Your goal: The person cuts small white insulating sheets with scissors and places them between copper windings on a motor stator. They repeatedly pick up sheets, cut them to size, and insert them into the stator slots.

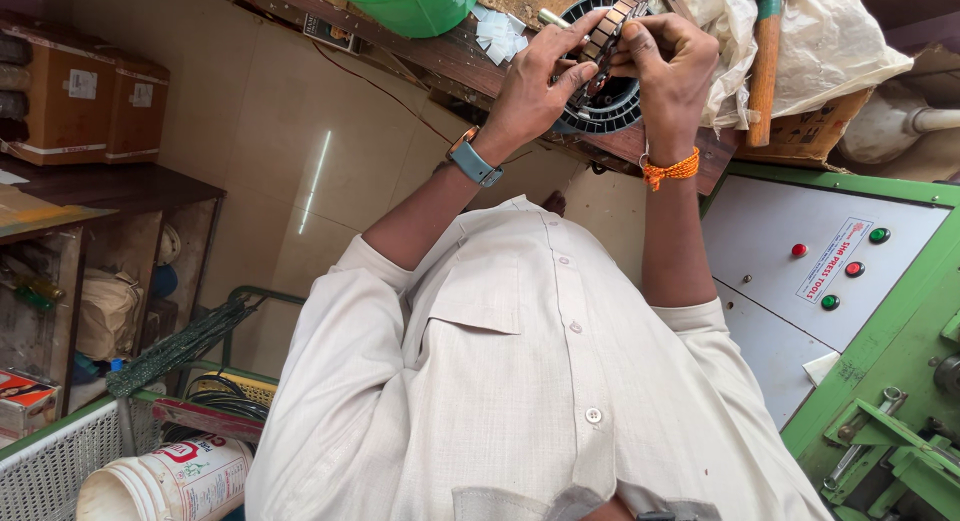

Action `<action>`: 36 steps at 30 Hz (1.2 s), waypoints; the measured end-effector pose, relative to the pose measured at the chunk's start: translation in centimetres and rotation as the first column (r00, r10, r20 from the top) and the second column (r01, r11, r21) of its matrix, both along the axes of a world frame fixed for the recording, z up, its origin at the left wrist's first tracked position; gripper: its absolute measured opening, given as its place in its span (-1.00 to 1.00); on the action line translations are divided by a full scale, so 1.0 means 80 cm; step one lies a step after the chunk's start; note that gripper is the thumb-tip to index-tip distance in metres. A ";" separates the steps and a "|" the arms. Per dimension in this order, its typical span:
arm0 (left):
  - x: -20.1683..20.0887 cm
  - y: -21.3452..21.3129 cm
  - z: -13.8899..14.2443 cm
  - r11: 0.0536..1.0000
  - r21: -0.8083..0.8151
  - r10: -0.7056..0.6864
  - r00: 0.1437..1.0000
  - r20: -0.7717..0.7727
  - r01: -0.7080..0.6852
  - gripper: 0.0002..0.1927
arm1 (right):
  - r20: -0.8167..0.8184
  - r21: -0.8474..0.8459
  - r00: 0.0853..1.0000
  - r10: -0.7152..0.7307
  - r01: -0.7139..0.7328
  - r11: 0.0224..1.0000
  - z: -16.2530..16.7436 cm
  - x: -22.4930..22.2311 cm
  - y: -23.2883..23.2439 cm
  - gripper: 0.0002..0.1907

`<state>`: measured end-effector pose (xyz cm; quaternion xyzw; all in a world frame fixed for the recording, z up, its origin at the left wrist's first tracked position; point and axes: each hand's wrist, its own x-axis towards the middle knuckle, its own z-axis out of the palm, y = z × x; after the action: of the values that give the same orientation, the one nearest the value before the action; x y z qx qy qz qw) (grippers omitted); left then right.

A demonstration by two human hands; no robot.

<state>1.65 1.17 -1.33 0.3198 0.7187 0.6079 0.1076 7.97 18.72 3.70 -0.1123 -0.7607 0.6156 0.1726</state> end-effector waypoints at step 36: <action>-0.041 0.008 -0.038 0.982 0.121 -0.172 0.945 0.278 0.143 -0.47 | -0.203 0.253 0.975 -0.088 0.140 0.957 -0.040 0.013 -0.036 -0.60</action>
<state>-1.62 1.81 -4.39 0.2897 0.6366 0.6721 0.2429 9.00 15.88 0.50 -0.0728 -0.8086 0.5050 0.2931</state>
